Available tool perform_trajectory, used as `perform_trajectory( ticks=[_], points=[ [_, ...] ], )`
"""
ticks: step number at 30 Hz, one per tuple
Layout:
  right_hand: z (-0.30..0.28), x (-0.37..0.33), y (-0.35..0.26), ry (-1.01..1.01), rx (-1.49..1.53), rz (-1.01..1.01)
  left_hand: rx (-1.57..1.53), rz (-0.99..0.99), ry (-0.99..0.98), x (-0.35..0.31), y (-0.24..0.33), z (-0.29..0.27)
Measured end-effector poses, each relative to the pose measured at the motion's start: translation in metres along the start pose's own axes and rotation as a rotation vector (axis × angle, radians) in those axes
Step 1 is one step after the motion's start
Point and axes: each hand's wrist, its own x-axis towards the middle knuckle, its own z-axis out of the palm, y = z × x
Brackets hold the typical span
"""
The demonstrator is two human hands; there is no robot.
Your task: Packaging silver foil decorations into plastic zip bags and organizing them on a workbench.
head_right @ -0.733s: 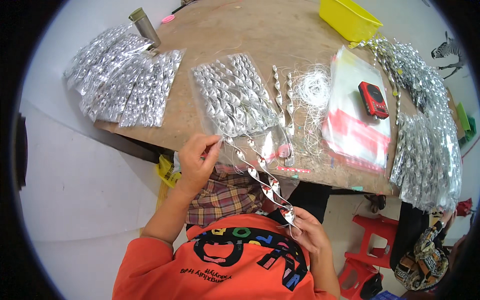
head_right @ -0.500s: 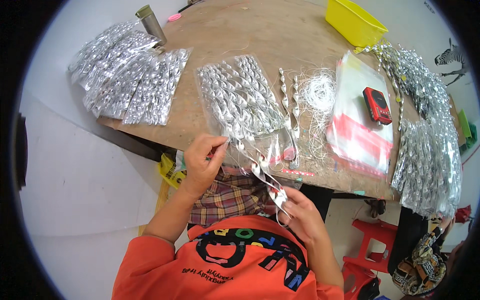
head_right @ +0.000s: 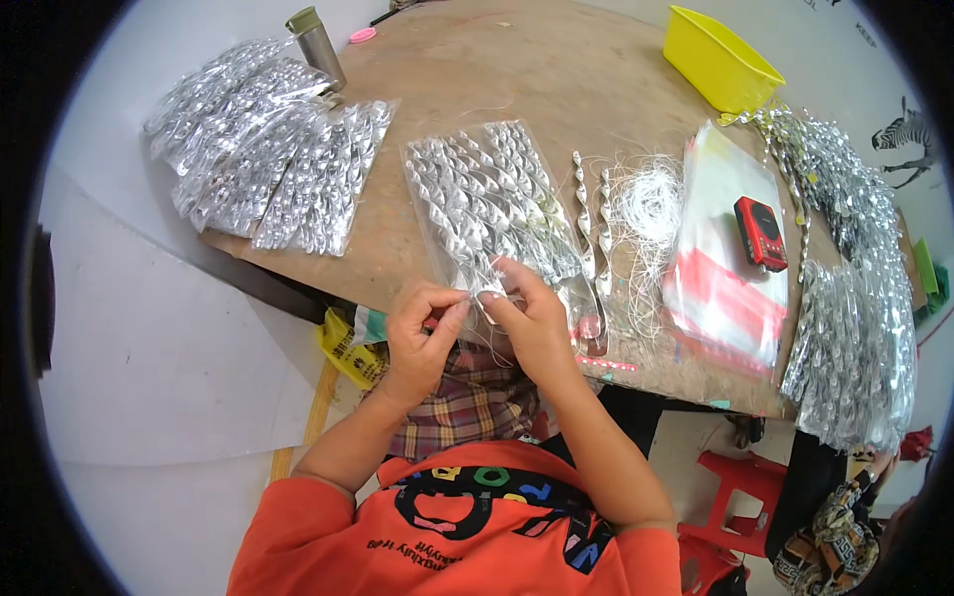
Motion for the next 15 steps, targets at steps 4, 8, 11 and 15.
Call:
perform_trajectory(
  ticks=[4,8,11,15],
  points=[
    [0.006,0.006,-0.008,0.008,0.018,0.114,-0.059,-0.061,-0.019,-0.006,-0.005,0.002],
    [0.006,-0.007,-0.02,-0.007,0.199,0.24,-0.099,-0.09,-0.003,-0.004,-0.002,0.0],
    [-0.005,-0.015,-0.009,-0.102,0.206,0.147,-0.024,0.005,0.01,-0.001,0.001,-0.003],
    [0.006,-0.005,-0.009,0.064,-0.435,-0.276,0.041,0.078,0.012,-0.002,-0.001,-0.004]
  ],
)
